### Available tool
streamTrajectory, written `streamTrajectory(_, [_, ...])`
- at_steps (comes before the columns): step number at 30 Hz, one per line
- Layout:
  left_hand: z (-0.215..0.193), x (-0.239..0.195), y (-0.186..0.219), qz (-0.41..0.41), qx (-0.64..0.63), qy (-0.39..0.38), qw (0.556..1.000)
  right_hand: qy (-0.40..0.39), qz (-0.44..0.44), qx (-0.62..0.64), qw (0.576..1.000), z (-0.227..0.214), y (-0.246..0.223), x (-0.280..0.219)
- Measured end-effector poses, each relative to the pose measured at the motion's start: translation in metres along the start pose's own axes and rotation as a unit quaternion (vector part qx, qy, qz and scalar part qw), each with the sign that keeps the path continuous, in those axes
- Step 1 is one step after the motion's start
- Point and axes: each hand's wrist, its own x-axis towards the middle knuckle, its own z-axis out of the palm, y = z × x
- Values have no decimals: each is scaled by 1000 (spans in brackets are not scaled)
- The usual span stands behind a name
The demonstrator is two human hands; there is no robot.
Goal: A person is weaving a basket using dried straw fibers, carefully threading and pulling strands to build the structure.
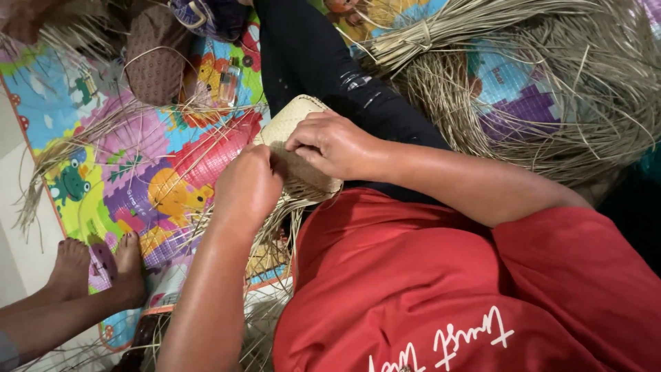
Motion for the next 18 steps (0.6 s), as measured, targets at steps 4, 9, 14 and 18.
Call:
streamTrajectory(4, [12,11,-2,-25,5,-26,999,3,-5,3,1000,1,0,0])
streamTrajectory(9, [15,6,1,-40,-60,-38,997,5,-17,-27,999,2,8,-1])
streamTrajectory(14, [9,-14,1,19,-235,32,971,16,-9,-24,1000,3,12,-5])
streamTrajectory(18, [46,-8,-17,84,-454,136,877,6,5,-13,1000,3,7,-5])
